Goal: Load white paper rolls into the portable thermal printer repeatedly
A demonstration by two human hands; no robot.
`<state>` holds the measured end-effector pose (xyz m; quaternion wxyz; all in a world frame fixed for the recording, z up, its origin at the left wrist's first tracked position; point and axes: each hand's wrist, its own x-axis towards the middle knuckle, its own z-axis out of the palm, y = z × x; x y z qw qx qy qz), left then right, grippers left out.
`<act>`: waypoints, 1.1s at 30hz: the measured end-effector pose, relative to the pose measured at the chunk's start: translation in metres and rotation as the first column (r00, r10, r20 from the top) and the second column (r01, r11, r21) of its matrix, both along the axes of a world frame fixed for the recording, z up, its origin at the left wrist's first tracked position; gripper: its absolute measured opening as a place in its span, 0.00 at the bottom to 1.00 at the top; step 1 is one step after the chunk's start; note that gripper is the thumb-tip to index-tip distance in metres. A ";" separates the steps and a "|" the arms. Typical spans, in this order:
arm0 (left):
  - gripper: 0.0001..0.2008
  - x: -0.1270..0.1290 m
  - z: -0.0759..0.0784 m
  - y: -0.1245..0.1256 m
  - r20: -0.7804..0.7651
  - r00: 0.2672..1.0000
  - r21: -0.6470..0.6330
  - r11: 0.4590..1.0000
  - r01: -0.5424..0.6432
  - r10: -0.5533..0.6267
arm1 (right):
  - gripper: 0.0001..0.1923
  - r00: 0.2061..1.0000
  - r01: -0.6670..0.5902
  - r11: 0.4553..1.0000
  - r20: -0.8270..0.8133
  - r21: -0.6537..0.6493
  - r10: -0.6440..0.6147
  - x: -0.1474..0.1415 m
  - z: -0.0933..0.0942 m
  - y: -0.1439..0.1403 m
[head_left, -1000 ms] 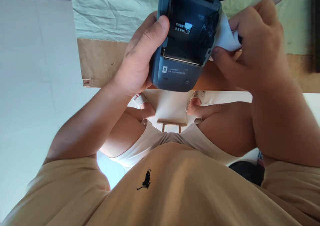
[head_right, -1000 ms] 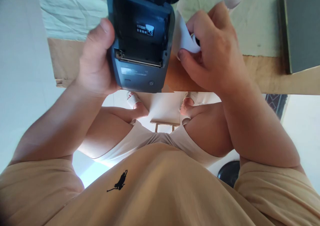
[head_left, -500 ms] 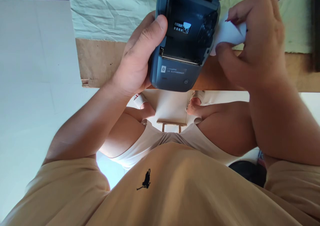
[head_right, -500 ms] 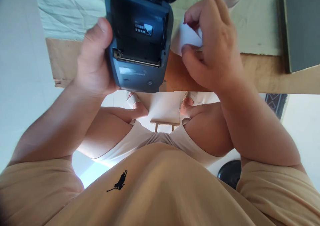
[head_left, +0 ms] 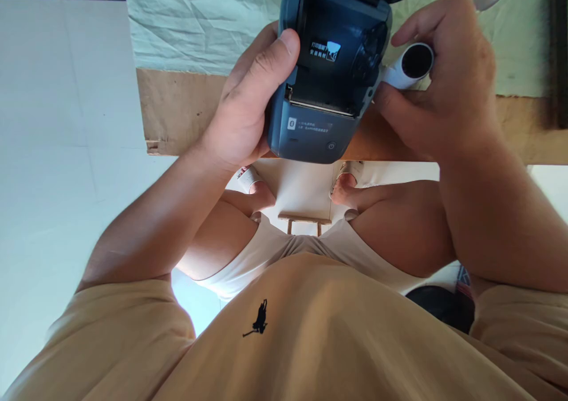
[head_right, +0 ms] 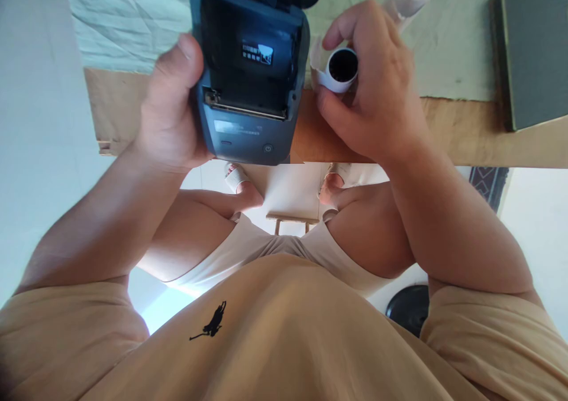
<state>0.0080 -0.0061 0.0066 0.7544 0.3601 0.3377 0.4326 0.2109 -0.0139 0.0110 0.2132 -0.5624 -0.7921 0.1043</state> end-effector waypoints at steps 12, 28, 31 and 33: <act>0.08 0.005 -0.001 0.000 0.003 0.999 0.129 0.991 -0.037 0.037 | 0.18 0.998 -0.044 0.997 0.037 0.067 0.041 -0.001 0.000 -0.001; 0.08 -0.002 -0.001 0.001 -0.021 0.999 0.112 0.992 0.052 -0.050 | 0.19 1.000 -0.002 1.000 0.019 0.012 0.002 0.000 0.000 -0.001; 0.07 -0.003 -0.002 0.002 0.006 0.998 0.122 0.991 0.060 -0.061 | 0.20 0.999 0.025 0.999 0.046 0.031 -0.026 0.002 0.000 -0.002; 0.07 -0.004 -0.003 0.003 0.009 0.998 0.124 0.990 0.062 -0.064 | 0.23 1.000 0.007 0.999 0.006 0.042 -0.008 0.003 0.001 -0.003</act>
